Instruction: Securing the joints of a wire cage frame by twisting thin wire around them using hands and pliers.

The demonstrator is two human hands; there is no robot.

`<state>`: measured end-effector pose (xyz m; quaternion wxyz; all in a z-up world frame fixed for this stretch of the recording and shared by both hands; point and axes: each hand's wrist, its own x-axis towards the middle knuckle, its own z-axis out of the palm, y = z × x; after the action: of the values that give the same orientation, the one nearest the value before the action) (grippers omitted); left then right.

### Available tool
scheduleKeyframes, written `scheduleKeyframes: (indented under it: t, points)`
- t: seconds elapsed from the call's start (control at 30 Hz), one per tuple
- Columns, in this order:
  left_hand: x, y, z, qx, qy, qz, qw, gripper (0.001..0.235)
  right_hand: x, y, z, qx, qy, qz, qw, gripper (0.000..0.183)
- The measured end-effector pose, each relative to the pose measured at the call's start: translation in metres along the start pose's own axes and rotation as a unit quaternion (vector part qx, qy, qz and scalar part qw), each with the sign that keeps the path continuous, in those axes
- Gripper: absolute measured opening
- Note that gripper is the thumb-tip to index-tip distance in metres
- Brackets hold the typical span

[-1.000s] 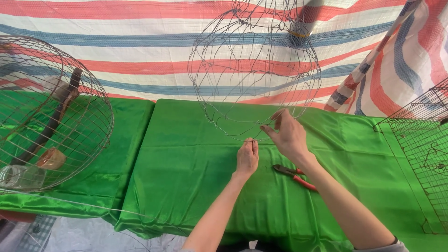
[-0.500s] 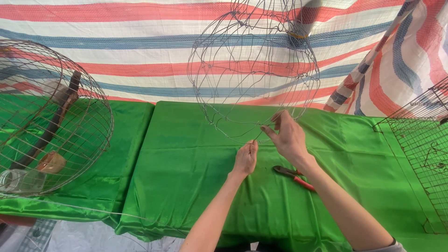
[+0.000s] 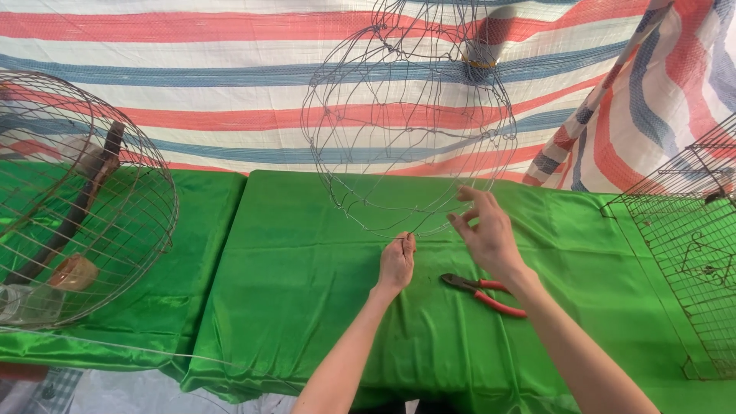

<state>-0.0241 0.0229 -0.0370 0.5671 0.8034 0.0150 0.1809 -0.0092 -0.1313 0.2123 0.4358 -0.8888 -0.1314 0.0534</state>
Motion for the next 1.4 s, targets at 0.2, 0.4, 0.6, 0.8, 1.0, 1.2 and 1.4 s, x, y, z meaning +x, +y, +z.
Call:
scheduleKeyframes:
  t: [0.2,0.4,0.6,0.8,1.0,1.2,1.4]
  points:
    - [-0.005,0.027,-0.009,0.004,0.007,-0.024,1.000,0.050,0.002,-0.018,0.004,0.056,0.012,0.000,0.998,0.075]
    - [-0.004,0.032,-0.014,-0.006,0.006,-0.039,0.999,0.049,0.002,-0.017,0.022,0.096,0.026,0.015,0.995,0.084]
    - [-0.005,0.013,-0.006,0.000,0.008,-0.054,0.999,0.049,0.017,0.009,0.013,0.069,0.226,-0.060,0.970,0.052]
    - [-0.004,0.013,-0.008,0.023,0.010,-0.034,0.999,0.050,0.032,-0.003,0.008,-0.039,0.199,-0.091,0.975,0.036]
    - [-0.005,0.022,-0.012,0.006,0.000,-0.022,1.000,0.054,0.016,-0.042,0.031,0.042,0.197,-0.046,0.978,0.043]
    - [-0.005,0.024,-0.010,0.011,0.002,-0.024,1.000,0.052,0.029,-0.032,0.018,0.127,0.244,-0.025,0.961,0.047]
    - [-0.002,0.026,-0.014,0.017,-0.007,-0.047,0.999,0.050,0.037,-0.020,0.012,0.168,0.216,-0.054,0.960,0.042]
